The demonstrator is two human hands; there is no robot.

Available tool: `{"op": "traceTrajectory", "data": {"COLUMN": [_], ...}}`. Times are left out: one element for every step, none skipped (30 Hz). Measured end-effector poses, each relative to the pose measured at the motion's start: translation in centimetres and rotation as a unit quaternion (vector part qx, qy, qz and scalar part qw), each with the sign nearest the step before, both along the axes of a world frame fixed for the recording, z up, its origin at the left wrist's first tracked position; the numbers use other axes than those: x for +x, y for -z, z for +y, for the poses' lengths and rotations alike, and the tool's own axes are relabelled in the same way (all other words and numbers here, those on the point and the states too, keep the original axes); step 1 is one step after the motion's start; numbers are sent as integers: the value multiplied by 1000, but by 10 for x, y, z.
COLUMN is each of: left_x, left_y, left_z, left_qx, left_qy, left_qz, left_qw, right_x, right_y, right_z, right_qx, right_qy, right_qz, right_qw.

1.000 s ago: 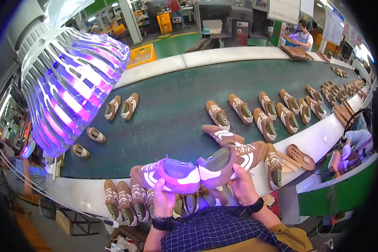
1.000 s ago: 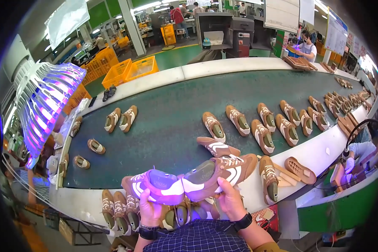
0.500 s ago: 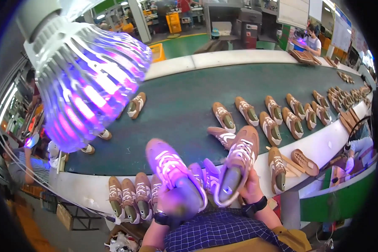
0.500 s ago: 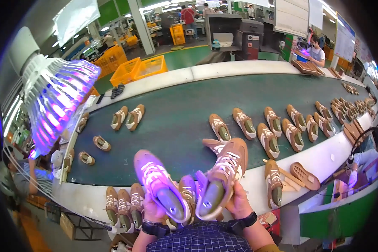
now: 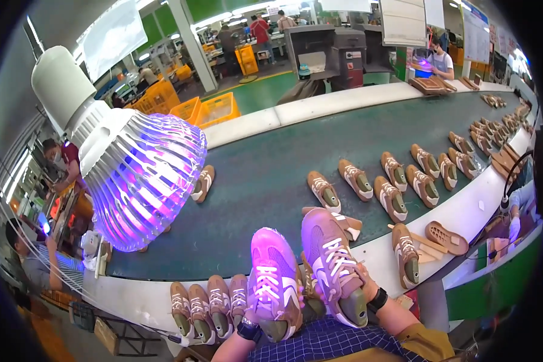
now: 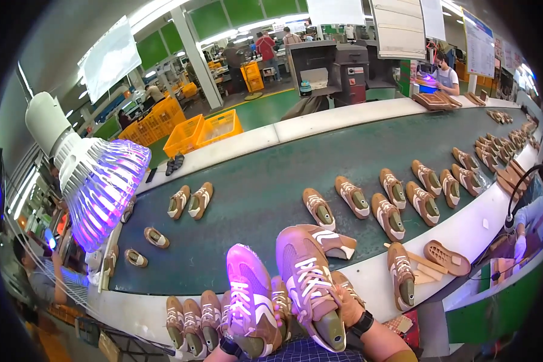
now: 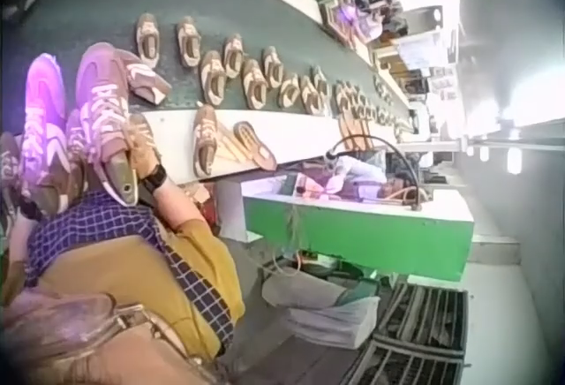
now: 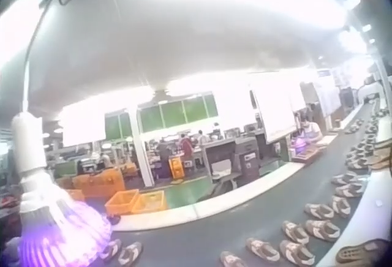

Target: The recorder is inspecting manufactured shoes on an assembly line conveyor belt, checking pairs for quality and placing them back.

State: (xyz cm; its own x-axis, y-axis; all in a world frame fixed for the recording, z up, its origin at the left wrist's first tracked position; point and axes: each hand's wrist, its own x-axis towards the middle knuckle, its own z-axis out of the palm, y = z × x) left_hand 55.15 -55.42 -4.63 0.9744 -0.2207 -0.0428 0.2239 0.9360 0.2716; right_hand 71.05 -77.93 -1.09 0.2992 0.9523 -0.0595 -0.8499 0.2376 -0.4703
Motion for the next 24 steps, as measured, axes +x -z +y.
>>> {"op": "traceTrajectory", "data": {"left_x": [0,-1,-2,-4,-4,-5,-3,3,5,11,14,16,18,18,24,30,35,50,59,68,69,69,71,72], "left_y": [-1,-2,-4,-5,-7,-7,-7,-4,-2,-1,0,1,2,2,4,7,9,11,11,14,22,31,36,44], "left_z": [0,1,1,1,1,-2,-2,-11,-15,-18,-18,-18,-17,-11,-4,5,22,49,82,113,133,152,168,176], "left_qx": [13,29,45,59,62,55,76,137,159,143,177,61,66,85,63,92,72,16,77,225,167,160,173,238], "left_qy": [-8,-21,-38,-62,-97,-145,-158,-225,-231,-222,-201,-130,-142,-164,-186,-230,-229,-338,-272,-218,-251,-266,-290,-294], "left_qz": [3,6,8,4,-14,-41,-34,70,142,156,180,131,148,205,231,194,113,112,64,2,32,58,124,170], "left_qw": [1000,999,998,996,993,987,984,962,949,952,946,981,977,961,953,949,964,934,957,950,953,949,933,910], "right_x": [-2,-4,-3,-4,-4,-4,-3,-1,-2,-3,-3,-4,-5,-5,-4,-1,2,4,7,8,12,17,20,26], "right_y": [-6,-11,-13,-13,-10,-6,0,6,13,21,27,34,39,44,49,53,57,60,63,66,68,71,72,73], "right_z": [-3,-7,-5,-4,-3,-3,1,3,3,3,2,0,-6,-10,-17,-22,-26,-31,-33,-36,-38,-40,-39,-39], "right_qx": [-49,-112,-89,-72,-85,-71,-88,-101,-103,-118,-98,-128,-135,-152,-137,-143,-145,-141,-165,-149,-132,-79,-86,-88], "right_qy": [72,113,125,110,92,76,75,70,70,69,67,80,76,72,69,84,89,85,79,81,75,57,60,69], "right_qz": [-210,-331,-371,-317,-212,-68,-36,-23,-20,-3,15,13,38,71,82,78,76,86,112,106,115,132,129,118], "right_qw": [974,930,916,939,969,992,993,992,992,991,993,988,987,983,985,983,982,983,977,980,982,987,986,987]}}
